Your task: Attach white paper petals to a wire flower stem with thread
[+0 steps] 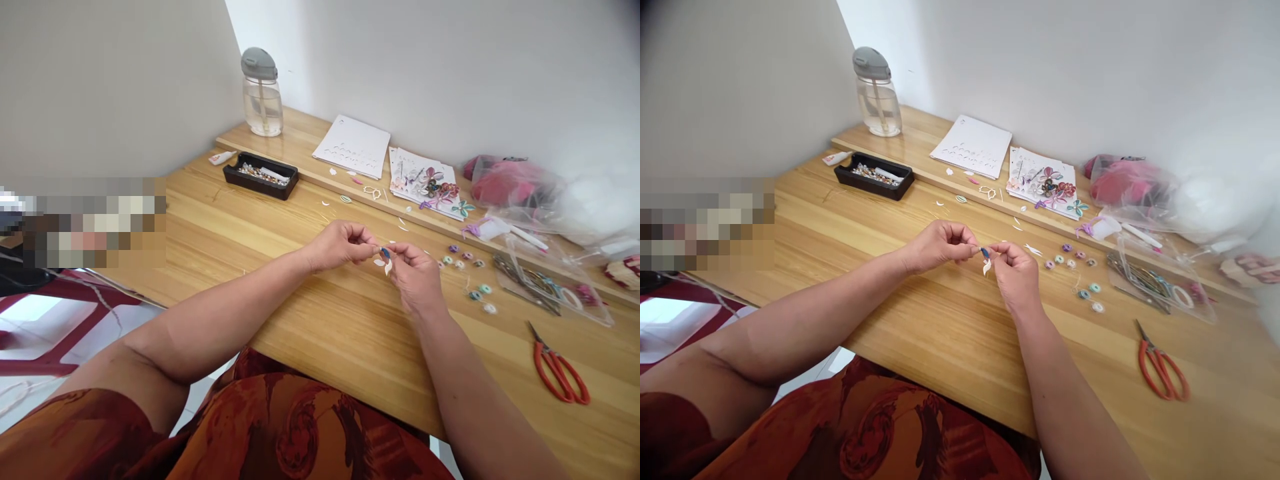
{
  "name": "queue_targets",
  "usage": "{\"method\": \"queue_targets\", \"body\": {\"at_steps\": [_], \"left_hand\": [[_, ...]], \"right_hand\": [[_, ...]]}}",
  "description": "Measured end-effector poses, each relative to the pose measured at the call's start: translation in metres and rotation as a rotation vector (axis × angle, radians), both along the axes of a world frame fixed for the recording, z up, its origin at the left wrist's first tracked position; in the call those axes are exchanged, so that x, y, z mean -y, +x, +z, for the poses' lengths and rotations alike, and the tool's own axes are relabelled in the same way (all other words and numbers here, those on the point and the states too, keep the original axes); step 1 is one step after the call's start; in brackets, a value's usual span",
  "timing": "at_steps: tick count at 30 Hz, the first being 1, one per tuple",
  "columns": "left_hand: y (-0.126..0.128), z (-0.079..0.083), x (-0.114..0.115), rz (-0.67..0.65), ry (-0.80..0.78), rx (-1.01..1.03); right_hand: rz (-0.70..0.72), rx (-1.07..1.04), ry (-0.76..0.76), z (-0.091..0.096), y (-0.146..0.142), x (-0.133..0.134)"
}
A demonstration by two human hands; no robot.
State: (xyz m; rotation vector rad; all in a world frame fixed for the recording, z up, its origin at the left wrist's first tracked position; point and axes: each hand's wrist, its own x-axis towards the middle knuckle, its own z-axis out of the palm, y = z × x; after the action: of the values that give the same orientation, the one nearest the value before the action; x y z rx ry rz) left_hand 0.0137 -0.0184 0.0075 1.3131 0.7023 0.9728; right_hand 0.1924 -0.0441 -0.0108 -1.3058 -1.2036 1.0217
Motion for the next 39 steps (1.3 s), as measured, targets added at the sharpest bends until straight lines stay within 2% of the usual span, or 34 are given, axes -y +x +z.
{"method": "queue_targets", "body": {"at_steps": [4,8,11,15,17,20,24,28,32,37,39], "left_hand": [[0.001,-0.001,-0.002,0.133,-0.042,0.074],[0.002,-0.003,-0.006,0.279,-0.065,0.086],[0.003,-0.005,-0.008,0.352,-0.052,0.032],[0.002,-0.009,-0.011,0.432,0.058,-0.128],[0.001,-0.011,-0.011,0.425,0.126,-0.218],[0.000,-0.012,-0.010,0.314,0.180,-0.301],[0.001,-0.012,-0.006,0.124,0.193,-0.293],[0.001,-0.010,-0.003,-0.003,0.162,-0.236],[0.002,-0.006,0.001,-0.061,0.073,-0.144],[0.002,-0.001,0.003,0.000,0.009,-0.001],[0.002,0.000,0.002,0.059,-0.014,0.037]], "right_hand": [[0.071,-0.214,-0.146,0.005,-0.011,0.007],[0.105,-0.239,-0.167,0.006,-0.019,0.014],[0.103,-0.128,-0.082,0.004,-0.021,0.018],[0.050,0.186,0.135,0.007,-0.023,0.025],[-0.004,0.333,0.277,0.011,-0.022,0.028],[-0.087,0.496,0.460,0.017,-0.017,0.028],[-0.156,0.559,0.537,0.021,-0.009,0.022],[-0.138,0.495,0.444,0.019,-0.003,0.016],[-0.102,0.328,0.264,0.010,0.001,0.007],[0.034,-0.157,-0.104,0.005,-0.005,0.004],[0.095,-0.273,-0.225,0.009,-0.010,0.007]]}}
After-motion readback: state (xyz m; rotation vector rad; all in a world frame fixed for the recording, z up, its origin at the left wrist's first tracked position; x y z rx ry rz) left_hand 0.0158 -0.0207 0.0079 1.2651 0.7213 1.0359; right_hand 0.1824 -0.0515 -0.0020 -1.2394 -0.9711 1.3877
